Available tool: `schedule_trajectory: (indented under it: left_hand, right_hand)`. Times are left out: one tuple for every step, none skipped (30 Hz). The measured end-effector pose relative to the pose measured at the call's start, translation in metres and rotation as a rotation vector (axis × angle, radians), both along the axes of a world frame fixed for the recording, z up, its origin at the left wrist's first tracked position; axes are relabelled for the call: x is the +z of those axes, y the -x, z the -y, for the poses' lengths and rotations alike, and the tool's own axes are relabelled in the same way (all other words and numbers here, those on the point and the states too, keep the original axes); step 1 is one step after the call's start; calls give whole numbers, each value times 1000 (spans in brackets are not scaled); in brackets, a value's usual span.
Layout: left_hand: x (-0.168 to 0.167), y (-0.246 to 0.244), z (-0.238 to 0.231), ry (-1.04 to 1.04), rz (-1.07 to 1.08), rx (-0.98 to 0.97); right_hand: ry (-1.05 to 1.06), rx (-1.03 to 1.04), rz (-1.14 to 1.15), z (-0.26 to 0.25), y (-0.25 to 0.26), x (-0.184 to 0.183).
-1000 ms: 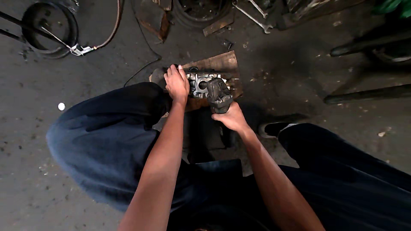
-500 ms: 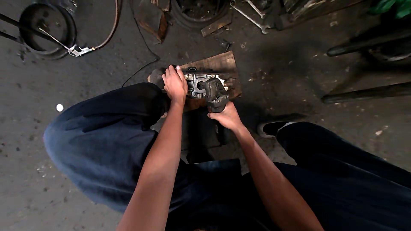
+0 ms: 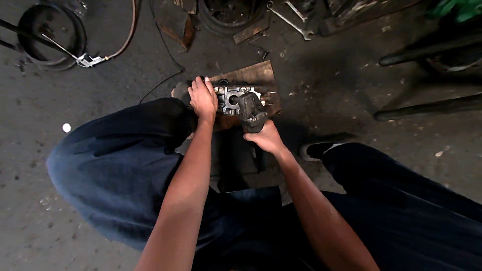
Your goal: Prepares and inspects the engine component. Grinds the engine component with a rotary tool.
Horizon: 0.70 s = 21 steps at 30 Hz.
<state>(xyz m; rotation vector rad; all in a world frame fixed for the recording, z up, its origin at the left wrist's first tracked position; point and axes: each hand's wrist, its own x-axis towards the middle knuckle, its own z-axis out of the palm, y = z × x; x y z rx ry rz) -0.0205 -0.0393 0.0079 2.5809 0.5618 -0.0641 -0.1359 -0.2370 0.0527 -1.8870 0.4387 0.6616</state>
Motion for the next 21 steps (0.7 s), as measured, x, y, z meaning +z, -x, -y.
schedule_trajectory:
  left_hand:
    - [0, 0, 0, 1, 2, 3]
    - [-1, 0, 0, 3, 6, 7]
    - [-1, 0, 0, 4, 5, 13]
    - [0, 0, 1, 8, 2, 18]
    - [0, 1, 1, 10, -2, 22]
    - [1, 1, 1, 11, -3, 23]
    - [1, 1, 1, 6, -2, 21]
    - [1, 1, 1, 3, 3, 18]
    - [1, 1, 1, 3, 10, 14]
    - [1, 1, 1, 5, 12, 14]
    - [0, 0, 1, 8, 8, 16]
    - [1, 0, 1, 8, 0, 17]
    - [1, -1, 1, 8, -2, 18]
    - [2, -1, 1, 6, -3, 19]
    - [2, -1, 1, 5, -5, 19]
    - [2, -1, 1, 11, -2, 17]
    - [2, -1, 1, 16, 0, 15]
    - [2, -1, 1, 16, 3, 11]
    - [2, -1, 1, 14, 2, 12]
    - [2, -1, 1, 13, -2, 16]
    - [2, -1, 1, 12, -2, 19]
  right_hand:
    - [6, 5, -7, 2, -1, 3]
    - [12, 7, -13, 3, -2, 7]
    - [19, 6, -20, 4, -2, 10]
    - [23, 5, -32, 5, -3, 14]
    - [27, 4, -47, 7, -4, 18]
    - [29, 7, -58, 8, -5, 21]
    - [27, 8, -64, 10, -5, 24]
    - [20, 3, -62, 12, -5, 26]
    - [12, -2, -57, 14, -4, 28]
    - [9, -6, -55, 15, -3, 30]
    - [10, -5, -56, 17, -2, 32]
    - [14, -2, -59, 19, -2, 34]
    - [20, 7, -62, 21, -1, 36]
    - [29, 15, -63, 22, -1, 38]
    - [41, 25, -65, 24, -2, 39]
    - [54, 34, -64, 24, -2, 40]
    - [65, 42, -61, 24, -3, 39]
    - [75, 50, -57, 22, -3, 38]
    - [82, 51, -48, 20, -3, 36]
    - [85, 53, -42, 17, -4, 34]
    - [89, 55, -39, 14, -5, 32]
